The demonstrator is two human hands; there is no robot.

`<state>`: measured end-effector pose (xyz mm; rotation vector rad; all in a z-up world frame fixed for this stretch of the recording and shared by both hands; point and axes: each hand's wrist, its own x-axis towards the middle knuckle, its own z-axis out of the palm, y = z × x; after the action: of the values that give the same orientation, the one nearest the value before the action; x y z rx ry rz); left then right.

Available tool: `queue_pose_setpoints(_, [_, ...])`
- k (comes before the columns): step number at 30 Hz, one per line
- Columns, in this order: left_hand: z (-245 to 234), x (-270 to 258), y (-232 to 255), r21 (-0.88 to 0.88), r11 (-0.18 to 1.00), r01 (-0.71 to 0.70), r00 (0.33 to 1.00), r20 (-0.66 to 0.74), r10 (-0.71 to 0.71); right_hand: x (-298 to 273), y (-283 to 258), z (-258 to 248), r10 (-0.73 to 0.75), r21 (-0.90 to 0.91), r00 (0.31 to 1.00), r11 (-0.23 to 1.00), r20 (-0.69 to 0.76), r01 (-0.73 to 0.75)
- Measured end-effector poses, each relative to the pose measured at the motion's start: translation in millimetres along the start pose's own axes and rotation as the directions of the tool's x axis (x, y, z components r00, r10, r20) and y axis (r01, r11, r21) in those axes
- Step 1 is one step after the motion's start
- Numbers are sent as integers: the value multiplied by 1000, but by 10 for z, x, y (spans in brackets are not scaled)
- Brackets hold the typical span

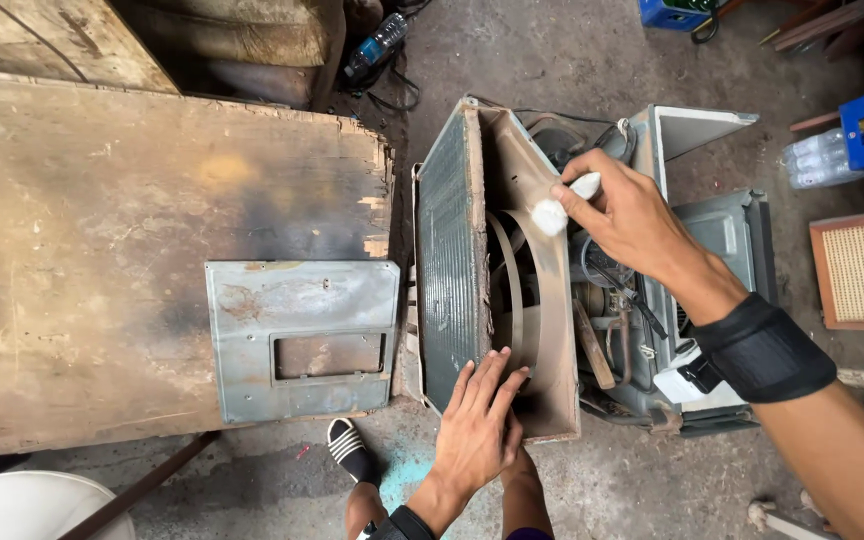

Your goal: Cleaning the internal fan and coils of a disassembled window air conditioning unit using a brush.

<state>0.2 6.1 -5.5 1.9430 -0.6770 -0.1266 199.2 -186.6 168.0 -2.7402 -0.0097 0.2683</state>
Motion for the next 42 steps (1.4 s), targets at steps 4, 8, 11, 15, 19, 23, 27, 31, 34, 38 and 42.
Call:
queue_pose_setpoints(4, [17,21,-6,-4,1000,3,1000,6,-3,-77,30,43,-92,-97,996,991,12,93])
queue_pose_setpoints(8, [-15,21,29,-14,1000,20,1000,2,-20,110,211,222,-121,-146,990,981,68,129])
queue_pose_setpoints(11, [0,-27,50,-21,999,26,1000,4,-26,332,225,329,-99,-130,986,985,131,116])
queue_pose_setpoints(15, [49,-2,24,-7,1000,17,1000,-1,-17,681,144,376,86,-185,964,982,250,-40])
queue_pose_setpoints(19, [101,-31,-5,3,1000,11,1000,5,-11,751,296,402,22,-206,965,978,261,34])
queue_pose_setpoints(23, [121,-44,-2,-5,1000,5,1000,12,-5,644,241,242,-196,-158,969,963,150,219])
queue_pose_setpoints(27, [121,-46,-6,-10,1000,6,1000,5,-5,595,291,133,-48,-240,962,964,270,116])
queue_pose_setpoints(31, [134,-44,-9,-9,1000,13,1000,12,-12,690,144,255,70,-321,898,944,434,81])
queue_pose_setpoints(34, [125,-46,6,-22,1000,20,1000,21,-20,840,294,399,61,-316,869,942,490,113])
queue_pose_setpoints(38, [98,-6,-30,-18,1000,11,1000,6,-11,974,421,459,-120,-223,895,946,429,234])
queue_pose_setpoints(42, [90,-97,24,-38,999,24,999,30,-22,753,151,340,-59,-297,915,936,398,190])
